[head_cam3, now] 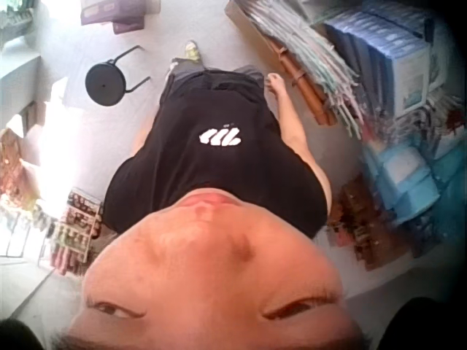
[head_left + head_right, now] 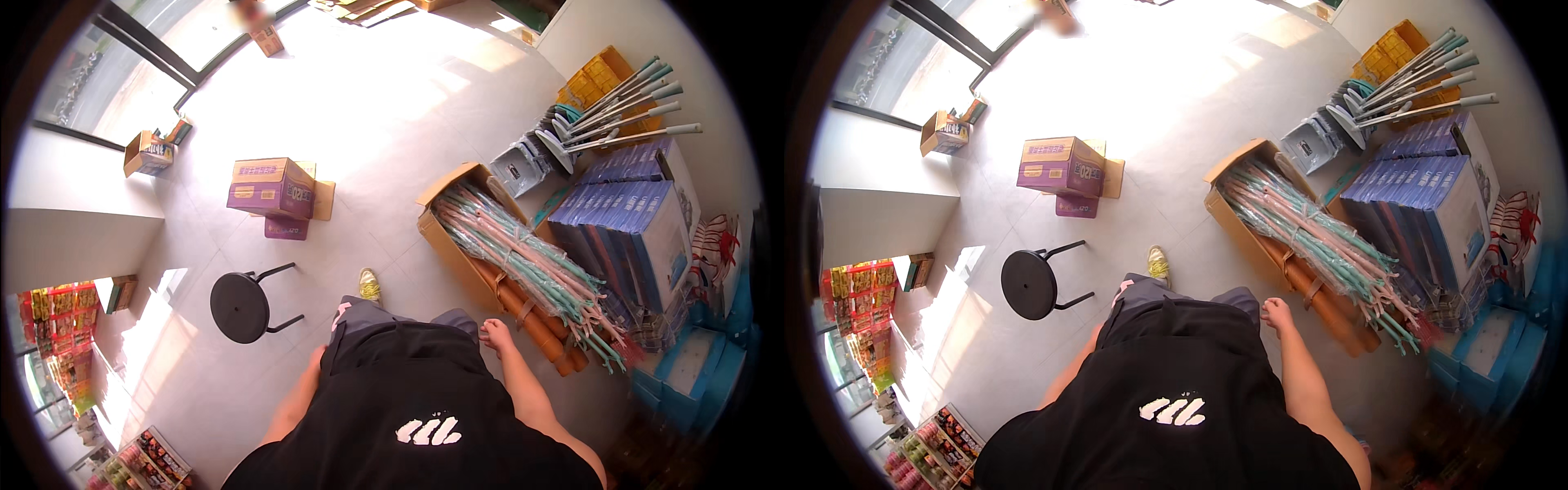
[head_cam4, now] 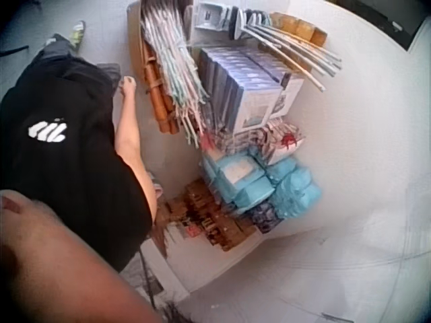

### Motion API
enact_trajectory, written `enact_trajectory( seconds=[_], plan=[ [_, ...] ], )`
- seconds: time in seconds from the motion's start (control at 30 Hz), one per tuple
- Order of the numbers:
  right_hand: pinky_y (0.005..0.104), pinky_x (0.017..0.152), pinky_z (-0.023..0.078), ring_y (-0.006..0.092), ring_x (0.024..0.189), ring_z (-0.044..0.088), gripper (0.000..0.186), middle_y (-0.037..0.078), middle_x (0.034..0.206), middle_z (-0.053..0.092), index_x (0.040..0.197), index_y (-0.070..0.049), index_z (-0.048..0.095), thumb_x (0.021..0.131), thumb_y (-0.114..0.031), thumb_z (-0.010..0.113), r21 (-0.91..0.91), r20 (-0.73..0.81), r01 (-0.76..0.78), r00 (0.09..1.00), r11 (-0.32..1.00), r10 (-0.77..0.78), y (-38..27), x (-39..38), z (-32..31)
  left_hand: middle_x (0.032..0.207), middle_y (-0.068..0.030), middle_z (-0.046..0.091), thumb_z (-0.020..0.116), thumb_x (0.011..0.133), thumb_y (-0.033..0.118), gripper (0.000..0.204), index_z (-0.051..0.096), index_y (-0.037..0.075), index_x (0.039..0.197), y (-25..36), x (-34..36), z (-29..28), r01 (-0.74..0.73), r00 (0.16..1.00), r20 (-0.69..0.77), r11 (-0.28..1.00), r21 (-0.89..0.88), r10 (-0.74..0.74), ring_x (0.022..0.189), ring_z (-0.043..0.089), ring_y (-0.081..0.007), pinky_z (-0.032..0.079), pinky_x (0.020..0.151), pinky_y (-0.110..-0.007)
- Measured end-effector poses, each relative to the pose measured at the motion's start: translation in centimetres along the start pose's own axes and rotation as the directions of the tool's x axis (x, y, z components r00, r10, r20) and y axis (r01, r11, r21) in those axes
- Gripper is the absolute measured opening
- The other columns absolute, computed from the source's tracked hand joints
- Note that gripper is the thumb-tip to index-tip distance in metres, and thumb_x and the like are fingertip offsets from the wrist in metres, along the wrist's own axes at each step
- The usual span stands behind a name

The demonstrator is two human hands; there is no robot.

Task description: The person unpacks plastic clothes hangers from a cardboard box. They remove the hangers one by one, unwrap the plastic packaging, and place the individual hangers into a separate empty box on the floor.

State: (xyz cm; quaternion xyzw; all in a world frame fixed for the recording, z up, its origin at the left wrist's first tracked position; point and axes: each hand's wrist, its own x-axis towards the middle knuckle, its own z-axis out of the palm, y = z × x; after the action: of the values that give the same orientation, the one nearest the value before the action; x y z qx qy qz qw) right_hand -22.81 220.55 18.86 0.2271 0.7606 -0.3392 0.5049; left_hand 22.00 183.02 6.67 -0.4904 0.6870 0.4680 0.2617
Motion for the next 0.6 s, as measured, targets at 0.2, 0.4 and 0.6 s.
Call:
enact_trajectory(
  seconds=[0.2,0.4,0.6],
  plan=[
    [0.0253,0.07,0.047,0.0136,0.085,0.061,0.032,0.006,0.1,0.065,0.115,-0.003,0.058,0.089,-0.02,0.059,0.021,-0.012,0.335,0.942,0.942,-0.334,-7.6,-1.7,7.4,0.11,-0.022,0.064,0.057,0.078,0.027,0.041,0.063,0.004,0.111,9.8,7.9,-16.0,0.112,0.981,-0.173,0.987,0.113,-0.092,0.107,0.06,-0.0355,0.047,0.093,-0.042],
    [0.024,0.059,0.044,0.0112,0.074,0.059,0.027,0.001,0.095,0.063,0.114,-0.011,0.056,0.091,-0.024,0.056,0.027,-0.106,-0.083,0.991,0.996,0.085,-6.3,-1.3,5.1,0.105,-0.019,0.067,0.059,0.082,0.034,0.039,0.065,0.004,0.107,21.1,16.5,-24.3,-0.003,0.952,-0.305,0.999,-0.037,-0.009,0.103,0.062,-0.0345,0.047,0.09,-0.042],
    [0.0263,0.06,0.045,0.0121,0.074,0.059,0.027,0.0,0.096,0.062,0.115,-0.014,0.055,0.093,-0.028,0.054,0.005,-0.149,-0.206,0.967,0.978,0.205,-11.8,2.1,5.4,0.104,-0.0193,0.067,0.059,0.084,0.038,0.038,0.067,0.005,0.1,27.0,19.8,-28.7,0.181,0.942,-0.303,0.978,0.106,-0.141,0.101,0.062,-0.0345,0.048,0.089,-0.043]
  ],
)
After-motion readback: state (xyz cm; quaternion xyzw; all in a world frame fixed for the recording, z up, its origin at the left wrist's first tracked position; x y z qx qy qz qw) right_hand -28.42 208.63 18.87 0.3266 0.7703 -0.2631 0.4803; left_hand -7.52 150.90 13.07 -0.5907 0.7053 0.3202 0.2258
